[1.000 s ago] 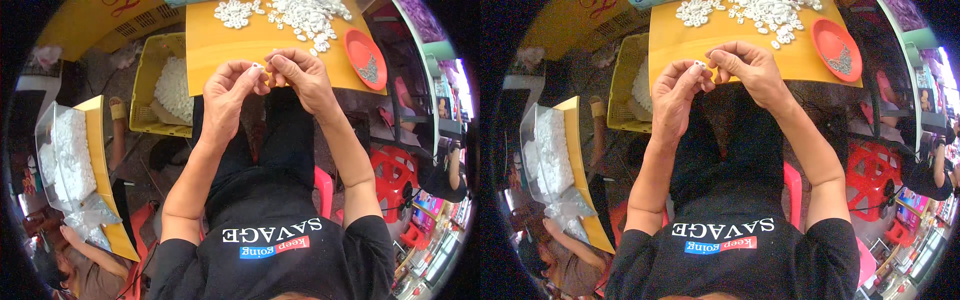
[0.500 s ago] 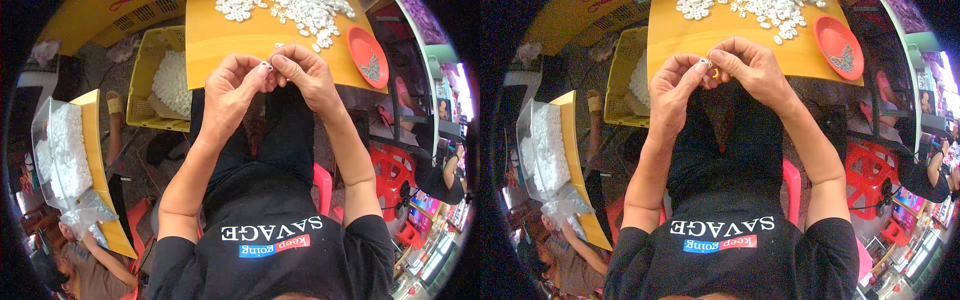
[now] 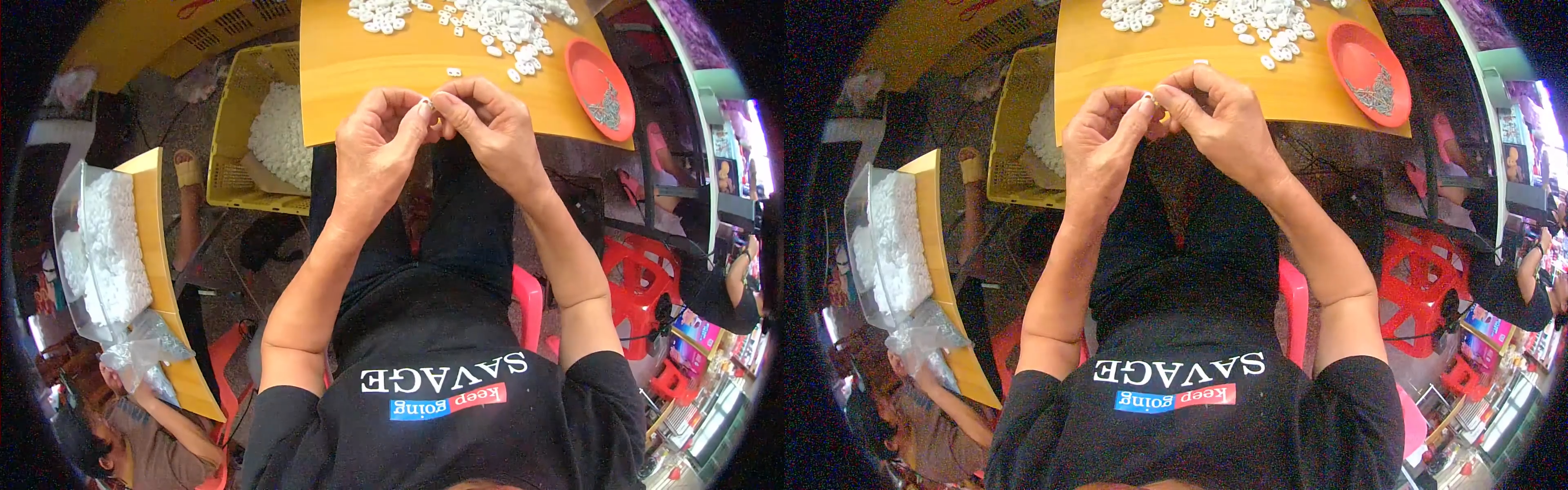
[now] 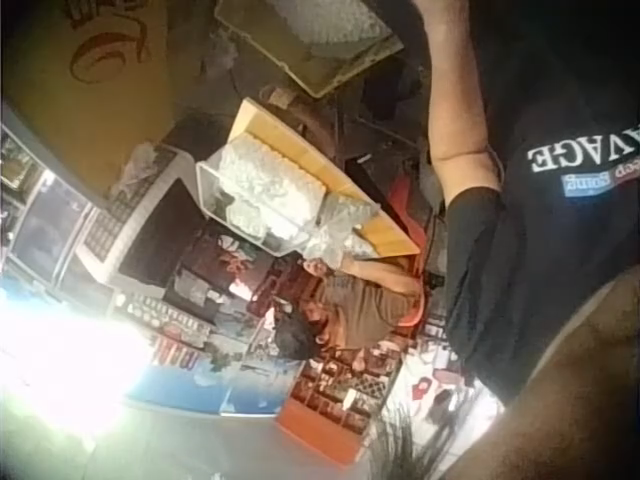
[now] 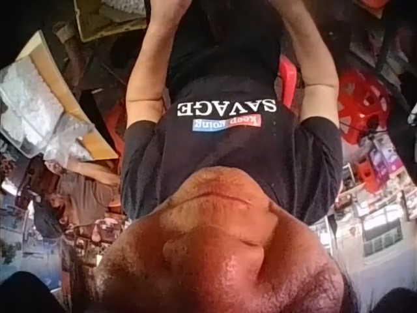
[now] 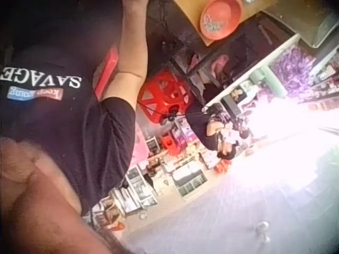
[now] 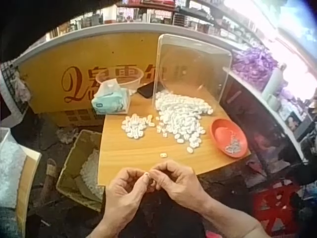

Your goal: The person is manually assembling small white plastic components by inserting small metal pieces into them at a workbench.

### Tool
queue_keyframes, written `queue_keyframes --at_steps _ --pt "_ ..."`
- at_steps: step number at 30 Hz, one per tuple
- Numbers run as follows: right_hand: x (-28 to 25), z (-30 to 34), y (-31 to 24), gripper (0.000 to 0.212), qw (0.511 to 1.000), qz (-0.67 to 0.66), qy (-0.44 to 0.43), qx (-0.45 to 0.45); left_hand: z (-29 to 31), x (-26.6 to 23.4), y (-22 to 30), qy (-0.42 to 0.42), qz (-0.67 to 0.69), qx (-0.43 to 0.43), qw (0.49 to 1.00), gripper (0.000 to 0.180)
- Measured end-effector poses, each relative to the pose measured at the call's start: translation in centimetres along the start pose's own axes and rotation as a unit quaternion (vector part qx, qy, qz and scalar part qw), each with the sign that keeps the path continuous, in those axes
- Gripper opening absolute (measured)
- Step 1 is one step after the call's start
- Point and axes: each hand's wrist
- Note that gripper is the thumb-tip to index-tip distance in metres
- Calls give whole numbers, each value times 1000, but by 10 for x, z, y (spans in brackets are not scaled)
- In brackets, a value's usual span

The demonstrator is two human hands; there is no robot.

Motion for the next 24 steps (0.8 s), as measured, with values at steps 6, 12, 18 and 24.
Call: queue_keyframes --at_steps 6,12,18,24 --pt "-4 -6 -1 15 993 114 -13 6 -6 -12 -8 -16 82 -56 995 14" --pt "-1 -6 0 12 958 228 3 -173 -2 -14 -5 -14 69 -65 995 14" --pt "13 0 9 13 991 129 32 -31 0 -12 -13 24 -54 19 998 10" --pt "4 -1 26 16 994 100 23 24 -9 -15 -27 7 -8 -46 999 12"
Point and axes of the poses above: each hand's wrist, its own z-axis away from the middle knuckle, its own x-axis out of the palm, y = z × x
